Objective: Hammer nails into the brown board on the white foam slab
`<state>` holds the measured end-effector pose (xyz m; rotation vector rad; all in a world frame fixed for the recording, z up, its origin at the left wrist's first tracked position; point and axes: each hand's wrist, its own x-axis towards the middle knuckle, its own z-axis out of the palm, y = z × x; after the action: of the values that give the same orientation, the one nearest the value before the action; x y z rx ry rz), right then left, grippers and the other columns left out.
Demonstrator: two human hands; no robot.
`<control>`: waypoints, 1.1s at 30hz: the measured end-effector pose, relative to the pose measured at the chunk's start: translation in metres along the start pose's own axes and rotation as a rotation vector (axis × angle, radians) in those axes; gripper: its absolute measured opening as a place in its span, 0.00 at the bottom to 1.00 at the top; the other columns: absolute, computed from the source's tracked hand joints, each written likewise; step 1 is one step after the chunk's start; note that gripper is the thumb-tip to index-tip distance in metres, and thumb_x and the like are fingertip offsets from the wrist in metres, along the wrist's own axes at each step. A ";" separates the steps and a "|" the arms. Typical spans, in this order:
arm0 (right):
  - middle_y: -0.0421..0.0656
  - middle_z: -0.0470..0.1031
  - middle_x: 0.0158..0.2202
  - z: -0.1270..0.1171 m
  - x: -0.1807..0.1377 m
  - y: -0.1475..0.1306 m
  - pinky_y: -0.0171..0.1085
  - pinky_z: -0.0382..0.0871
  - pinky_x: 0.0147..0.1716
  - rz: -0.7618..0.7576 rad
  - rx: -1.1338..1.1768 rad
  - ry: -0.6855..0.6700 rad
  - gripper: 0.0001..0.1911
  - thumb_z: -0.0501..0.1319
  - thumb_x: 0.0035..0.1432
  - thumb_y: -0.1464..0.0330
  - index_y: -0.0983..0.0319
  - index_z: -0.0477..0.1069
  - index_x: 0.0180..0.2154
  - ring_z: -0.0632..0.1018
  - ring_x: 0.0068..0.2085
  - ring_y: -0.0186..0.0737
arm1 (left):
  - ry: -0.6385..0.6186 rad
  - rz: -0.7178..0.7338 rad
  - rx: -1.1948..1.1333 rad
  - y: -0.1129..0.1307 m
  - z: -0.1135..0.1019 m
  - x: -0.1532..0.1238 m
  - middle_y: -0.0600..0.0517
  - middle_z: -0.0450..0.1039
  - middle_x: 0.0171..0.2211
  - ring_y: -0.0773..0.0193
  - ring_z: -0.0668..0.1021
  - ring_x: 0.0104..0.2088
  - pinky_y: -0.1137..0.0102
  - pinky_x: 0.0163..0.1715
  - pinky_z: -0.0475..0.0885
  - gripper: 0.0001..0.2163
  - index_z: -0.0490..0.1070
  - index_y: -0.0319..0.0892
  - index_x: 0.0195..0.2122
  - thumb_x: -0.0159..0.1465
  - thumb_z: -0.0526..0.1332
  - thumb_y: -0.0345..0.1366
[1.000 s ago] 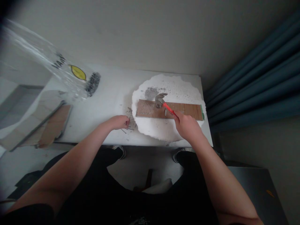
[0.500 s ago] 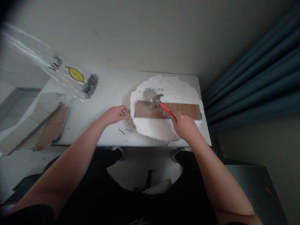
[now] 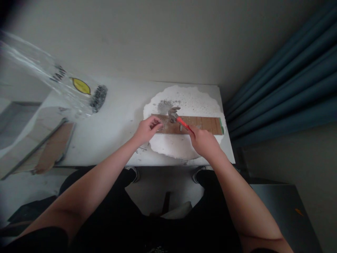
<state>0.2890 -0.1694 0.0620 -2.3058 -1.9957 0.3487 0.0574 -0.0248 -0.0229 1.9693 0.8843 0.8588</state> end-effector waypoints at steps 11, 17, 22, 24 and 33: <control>0.53 0.83 0.45 -0.003 -0.002 -0.003 0.46 0.74 0.42 -0.009 -0.006 -0.003 0.24 0.47 0.75 0.60 0.60 0.72 0.61 0.83 0.43 0.55 | -0.003 -0.079 0.000 0.001 -0.002 0.001 0.53 0.76 0.32 0.64 0.79 0.34 0.68 0.36 0.74 0.04 0.69 0.44 0.39 0.65 0.63 0.36; 0.53 0.83 0.44 -0.003 -0.001 -0.003 0.46 0.74 0.42 -0.002 -0.009 0.002 0.24 0.48 0.74 0.60 0.60 0.72 0.61 0.83 0.42 0.54 | -0.067 -0.091 -0.008 0.003 0.003 -0.002 0.53 0.77 0.33 0.64 0.78 0.32 0.68 0.35 0.74 0.05 0.69 0.44 0.40 0.65 0.63 0.38; 0.52 0.84 0.43 -0.003 -0.002 -0.002 0.47 0.74 0.42 -0.010 -0.005 0.002 0.24 0.47 0.74 0.60 0.59 0.71 0.62 0.83 0.41 0.54 | -0.066 -0.082 -0.001 0.001 0.005 -0.002 0.53 0.76 0.32 0.65 0.78 0.32 0.68 0.35 0.73 0.05 0.70 0.44 0.40 0.65 0.63 0.37; 0.52 0.83 0.43 -0.002 -0.002 -0.002 0.47 0.74 0.42 -0.012 0.002 -0.001 0.24 0.47 0.74 0.60 0.59 0.71 0.62 0.83 0.41 0.54 | -0.063 -0.083 -0.004 0.001 0.005 -0.002 0.53 0.76 0.31 0.65 0.78 0.31 0.69 0.35 0.73 0.04 0.70 0.44 0.40 0.65 0.63 0.36; 0.52 0.84 0.43 -0.002 -0.002 -0.002 0.45 0.74 0.40 -0.012 0.009 0.008 0.24 0.48 0.74 0.60 0.60 0.72 0.61 0.83 0.41 0.53 | -0.056 -0.087 -0.004 0.001 0.005 -0.002 0.53 0.76 0.32 0.63 0.79 0.33 0.67 0.36 0.74 0.04 0.69 0.44 0.40 0.66 0.62 0.37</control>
<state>0.2876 -0.1705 0.0648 -2.2854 -2.0000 0.3465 0.0604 -0.0289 -0.0242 1.9280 0.9276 0.7511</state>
